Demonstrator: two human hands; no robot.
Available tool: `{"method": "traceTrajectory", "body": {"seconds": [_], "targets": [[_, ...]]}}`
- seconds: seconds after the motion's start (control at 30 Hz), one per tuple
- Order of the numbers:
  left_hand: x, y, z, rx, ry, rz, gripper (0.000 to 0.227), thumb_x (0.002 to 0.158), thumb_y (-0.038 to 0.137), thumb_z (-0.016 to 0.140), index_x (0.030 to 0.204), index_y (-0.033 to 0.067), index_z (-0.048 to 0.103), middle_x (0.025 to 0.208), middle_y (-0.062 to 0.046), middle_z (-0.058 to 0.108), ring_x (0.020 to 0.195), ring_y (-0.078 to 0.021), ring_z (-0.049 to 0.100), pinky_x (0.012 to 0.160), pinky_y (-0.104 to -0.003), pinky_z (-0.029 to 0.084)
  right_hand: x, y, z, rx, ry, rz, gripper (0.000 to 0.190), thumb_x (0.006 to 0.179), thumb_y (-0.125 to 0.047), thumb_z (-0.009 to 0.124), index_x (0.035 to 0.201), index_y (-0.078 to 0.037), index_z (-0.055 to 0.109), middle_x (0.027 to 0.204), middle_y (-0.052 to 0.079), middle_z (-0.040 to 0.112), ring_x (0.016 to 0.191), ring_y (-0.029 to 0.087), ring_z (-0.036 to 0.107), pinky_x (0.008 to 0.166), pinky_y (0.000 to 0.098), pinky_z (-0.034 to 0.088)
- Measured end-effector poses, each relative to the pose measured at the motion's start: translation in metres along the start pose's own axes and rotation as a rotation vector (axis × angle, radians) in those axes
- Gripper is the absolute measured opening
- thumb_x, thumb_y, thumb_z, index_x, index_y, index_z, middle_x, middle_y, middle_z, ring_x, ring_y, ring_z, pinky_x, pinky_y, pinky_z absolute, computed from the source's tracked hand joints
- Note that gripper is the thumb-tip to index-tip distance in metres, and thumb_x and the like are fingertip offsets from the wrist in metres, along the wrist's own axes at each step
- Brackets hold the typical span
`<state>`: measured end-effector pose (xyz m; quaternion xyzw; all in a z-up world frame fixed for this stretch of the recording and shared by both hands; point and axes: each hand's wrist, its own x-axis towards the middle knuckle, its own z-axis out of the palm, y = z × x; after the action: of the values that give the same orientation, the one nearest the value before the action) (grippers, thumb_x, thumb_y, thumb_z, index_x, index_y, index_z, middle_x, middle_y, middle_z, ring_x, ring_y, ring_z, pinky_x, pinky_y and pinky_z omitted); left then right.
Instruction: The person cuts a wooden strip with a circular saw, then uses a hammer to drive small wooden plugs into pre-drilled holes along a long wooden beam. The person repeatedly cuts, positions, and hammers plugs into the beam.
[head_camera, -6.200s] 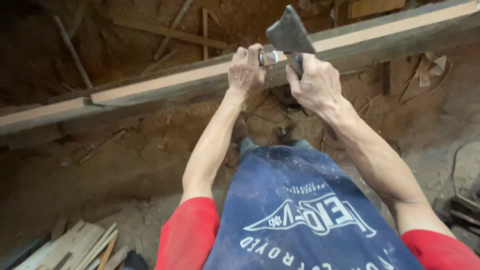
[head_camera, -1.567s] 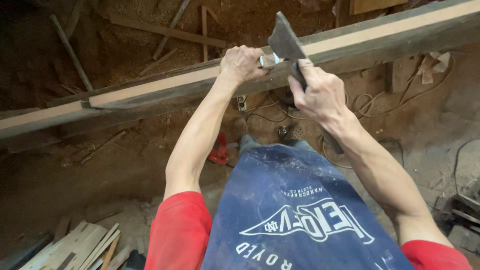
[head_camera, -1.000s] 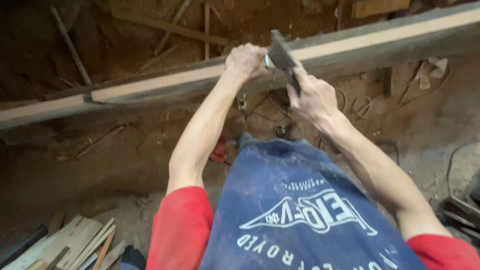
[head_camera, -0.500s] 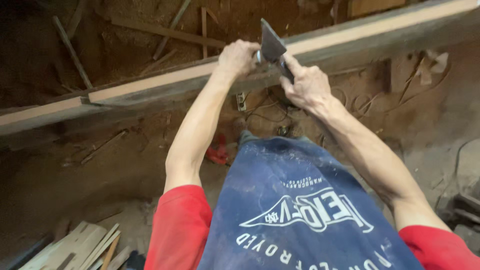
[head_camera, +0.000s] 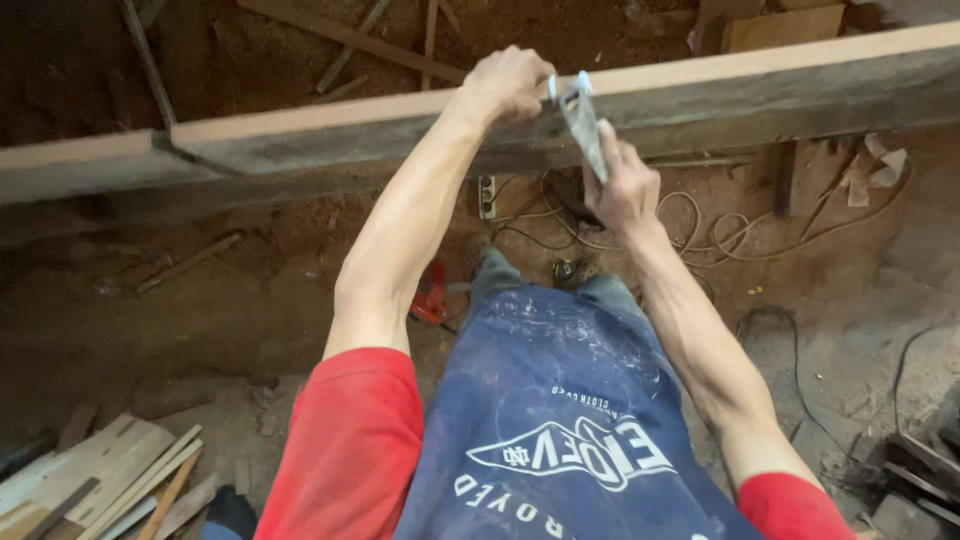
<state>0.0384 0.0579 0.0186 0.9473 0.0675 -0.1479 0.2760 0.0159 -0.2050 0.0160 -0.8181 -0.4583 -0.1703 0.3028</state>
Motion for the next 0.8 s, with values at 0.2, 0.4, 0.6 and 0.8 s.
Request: {"method": "traceTrajectory", "body": {"seconds": [0.2,0.4,0.6,0.8], "targets": [[0.008,-0.004,0.002,0.021,0.022,0.059,0.031,0.069,0.013,0.069,0.098,0.0216,0.078,0.092,-0.015,0.074,0.091,-0.0368,0.071,0.083,-0.048,0.058,-0.016,0.014,0.019,0.146,0.209,-0.080,0.052,0.102,0.002,0.077,0.146,0.006,0.049,0.116,0.022,0.072,0.097,0.037,0.076,0.081,0.0412,0.063],[0.007,-0.004,0.006,0.042,0.025,0.063,0.024,0.075,0.015,0.067,0.096,0.0185,0.078,0.094,-0.014,0.076,0.091,-0.0350,0.073,0.084,-0.049,0.058,-0.004,0.006,0.022,-0.071,-0.028,-0.025,0.057,0.083,0.001,0.077,0.136,0.013,0.062,0.106,0.026,0.074,0.084,0.038,0.073,0.068,0.0419,0.058],[0.004,-0.003,-0.003,0.038,0.003,0.019,0.031,0.070,0.011,0.067,0.098,0.0192,0.078,0.095,-0.015,0.074,0.093,-0.0361,0.071,0.085,-0.048,0.057,-0.011,-0.019,-0.004,0.152,0.251,-0.002,0.033,0.104,-0.003,0.071,0.136,-0.002,0.060,0.120,0.023,0.072,0.100,0.034,0.077,0.079,0.0376,0.063],[0.009,-0.003,-0.001,0.044,0.026,0.047,0.030,0.071,0.014,0.068,0.099,0.0200,0.077,0.096,-0.013,0.075,0.092,-0.0349,0.072,0.084,-0.048,0.057,0.011,0.010,0.022,-0.062,0.067,-0.020,0.053,0.087,-0.003,0.071,0.137,0.013,0.060,0.105,0.024,0.074,0.085,0.038,0.074,0.069,0.0430,0.058]]}}
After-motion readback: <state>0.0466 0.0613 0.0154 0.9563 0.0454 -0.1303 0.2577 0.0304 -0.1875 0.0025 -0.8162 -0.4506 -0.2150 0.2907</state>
